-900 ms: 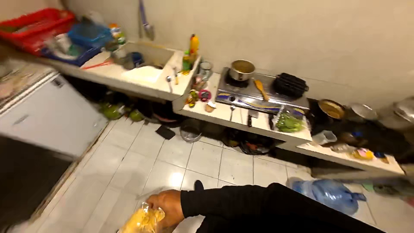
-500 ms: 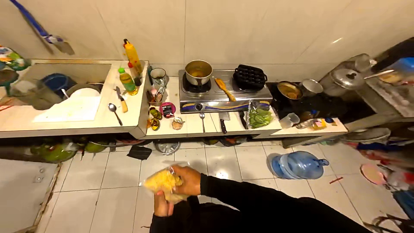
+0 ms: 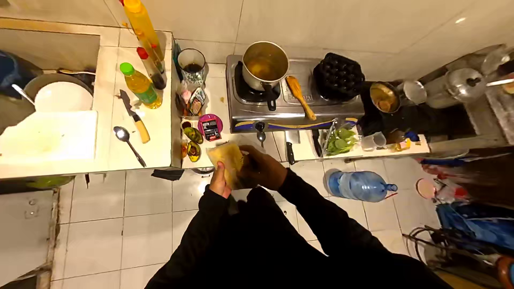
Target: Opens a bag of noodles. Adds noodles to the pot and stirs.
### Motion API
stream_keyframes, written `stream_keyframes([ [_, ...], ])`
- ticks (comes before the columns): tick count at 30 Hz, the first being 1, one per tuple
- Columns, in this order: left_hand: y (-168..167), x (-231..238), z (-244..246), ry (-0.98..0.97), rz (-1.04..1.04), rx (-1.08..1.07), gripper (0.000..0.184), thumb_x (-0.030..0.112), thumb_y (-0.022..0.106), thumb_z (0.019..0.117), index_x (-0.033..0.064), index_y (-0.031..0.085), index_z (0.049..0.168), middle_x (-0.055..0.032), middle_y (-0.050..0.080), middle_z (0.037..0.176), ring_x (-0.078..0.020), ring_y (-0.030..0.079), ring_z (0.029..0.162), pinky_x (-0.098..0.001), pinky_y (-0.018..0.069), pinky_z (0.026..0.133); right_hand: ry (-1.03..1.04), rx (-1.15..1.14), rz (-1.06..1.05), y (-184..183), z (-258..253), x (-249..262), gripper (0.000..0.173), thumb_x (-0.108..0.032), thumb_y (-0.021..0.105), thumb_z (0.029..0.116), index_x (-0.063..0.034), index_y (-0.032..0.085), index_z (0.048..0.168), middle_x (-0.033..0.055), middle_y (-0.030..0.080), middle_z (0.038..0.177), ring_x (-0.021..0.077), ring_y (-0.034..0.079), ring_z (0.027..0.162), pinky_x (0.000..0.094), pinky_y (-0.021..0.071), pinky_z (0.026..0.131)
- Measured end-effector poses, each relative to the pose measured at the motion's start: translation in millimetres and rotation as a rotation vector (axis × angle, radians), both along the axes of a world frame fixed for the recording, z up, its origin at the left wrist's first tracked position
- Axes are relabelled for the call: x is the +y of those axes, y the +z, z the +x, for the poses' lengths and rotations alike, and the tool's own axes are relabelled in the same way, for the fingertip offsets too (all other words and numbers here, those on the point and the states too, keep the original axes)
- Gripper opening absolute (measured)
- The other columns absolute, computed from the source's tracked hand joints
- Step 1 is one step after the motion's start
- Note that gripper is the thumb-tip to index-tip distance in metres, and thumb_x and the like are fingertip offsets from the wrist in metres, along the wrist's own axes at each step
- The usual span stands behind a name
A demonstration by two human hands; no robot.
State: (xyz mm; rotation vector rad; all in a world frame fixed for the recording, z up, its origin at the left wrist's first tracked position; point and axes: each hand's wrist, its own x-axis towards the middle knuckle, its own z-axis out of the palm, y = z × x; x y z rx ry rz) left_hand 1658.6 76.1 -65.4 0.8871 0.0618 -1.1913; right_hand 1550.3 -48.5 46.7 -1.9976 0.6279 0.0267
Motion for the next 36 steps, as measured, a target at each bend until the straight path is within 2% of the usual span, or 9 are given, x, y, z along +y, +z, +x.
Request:
stream_keyframes([
  [7,0,-51,26,-0.012,0.058,0.073,0.054,0.045,0.043,0.1069,0.0055,0.040,0.144,-0.0109,0.069,0.113,-0.0194,0.070,0.101,-0.0412,0.0607,0.085,-0.268,-0.098,0.000,-1,22,-39,0.068,-0.022,0.090,0.0769,-0.0044,0.054,0.133,0.0108,0.072,0.109,0.0200,0.071,0.096,0.0428,0.0601,0.088],
  [14,2,-99,35,0.083,-0.105,0.138,0.084,0.062,0.074,0.0830,0.0093,0.046,0.142,-0.0104,0.070,0.118,-0.0209,0.070,0.107,-0.0421,0.0599,0.091,-0.290,-0.283,-0.044,19,23,-89,0.046,-0.018,0.063,0.0964,-0.0019,0.054,0.138,0.0114,0.071,0.106,0.0132,0.071,0.086,0.0332,0.0618,0.080],
  [18,0,-131,32,0.092,-0.086,0.146,0.079,0.063,0.065,0.0900,0.0074,0.045,0.143,-0.0133,0.069,0.122,-0.0241,0.068,0.111,-0.0456,0.0590,0.093,-0.433,-0.333,0.214,26,20,-134,0.040,-0.015,0.055,0.0981,-0.0063,0.055,0.137,0.0096,0.069,0.104,0.0159,0.069,0.085,0.0366,0.0610,0.077],
  [22,1,-154,27,0.102,-0.085,0.170,0.066,0.057,0.051,0.1004,0.0079,0.044,0.144,-0.0128,0.068,0.123,-0.0236,0.068,0.112,-0.0456,0.0588,0.094,-0.547,-0.447,0.530,58,15,-182,0.030,-0.019,0.051,0.1017,-0.0128,0.055,0.131,0.0018,0.067,0.100,0.0101,0.066,0.082,0.0292,0.0584,0.073],
  [25,4,-161,25,0.132,-0.092,0.143,0.069,0.059,0.054,0.0983,0.0080,0.044,0.144,-0.0106,0.070,0.121,-0.0213,0.070,0.110,-0.0435,0.0604,0.092,-0.516,-0.532,0.327,91,19,-228,0.034,-0.018,0.064,0.0990,-0.0117,0.054,0.131,0.0027,0.068,0.109,0.0114,0.068,0.089,0.0310,0.0609,0.078],
  [28,6,-156,27,0.141,-0.085,0.066,0.084,0.067,0.065,0.0869,0.0087,0.043,0.143,-0.0081,0.071,0.119,-0.0185,0.070,0.109,-0.0410,0.0610,0.091,-0.489,-0.466,-0.056,107,45,-284,0.065,-0.016,0.084,0.0765,-0.0019,0.049,0.129,0.0121,0.065,0.108,0.0192,0.069,0.094,0.0386,0.0618,0.082],
  [30,9,-147,29,0.155,-0.097,0.064,0.097,0.072,0.076,0.0721,0.0098,0.046,0.141,-0.0077,0.072,0.116,-0.0190,0.071,0.106,-0.0413,0.0618,0.089,-0.428,-0.309,-0.207,100,66,-320,0.073,-0.016,0.091,0.0704,0.0024,0.050,0.128,0.0178,0.066,0.105,0.0251,0.069,0.094,0.0447,0.0606,0.083],
  [32,12,-137,29,0.200,-0.102,0.060,0.101,0.072,0.082,0.0634,0.0103,0.050,0.137,-0.0081,0.074,0.113,-0.0201,0.073,0.103,-0.0420,0.0626,0.087,-0.336,-0.114,-0.291,78,89,-349,0.065,-0.015,0.090,0.0768,0.0033,0.055,0.128,0.0227,0.069,0.105,0.0338,0.070,0.095,0.0534,0.0580,0.087],
  [36,12,-119,25,0.277,-0.175,0.044,0.084,0.069,0.081,0.0673,0.0148,0.061,0.129,-0.0071,0.075,0.111,-0.0196,0.073,0.103,-0.0419,0.0622,0.088,-0.185,0.175,-0.367,14,128,-385,0.050,-0.014,0.066,0.0961,-0.0013,0.049,0.141,0.0303,0.064,0.123,0.0467,0.064,0.115,0.0655,0.0503,0.097],
])
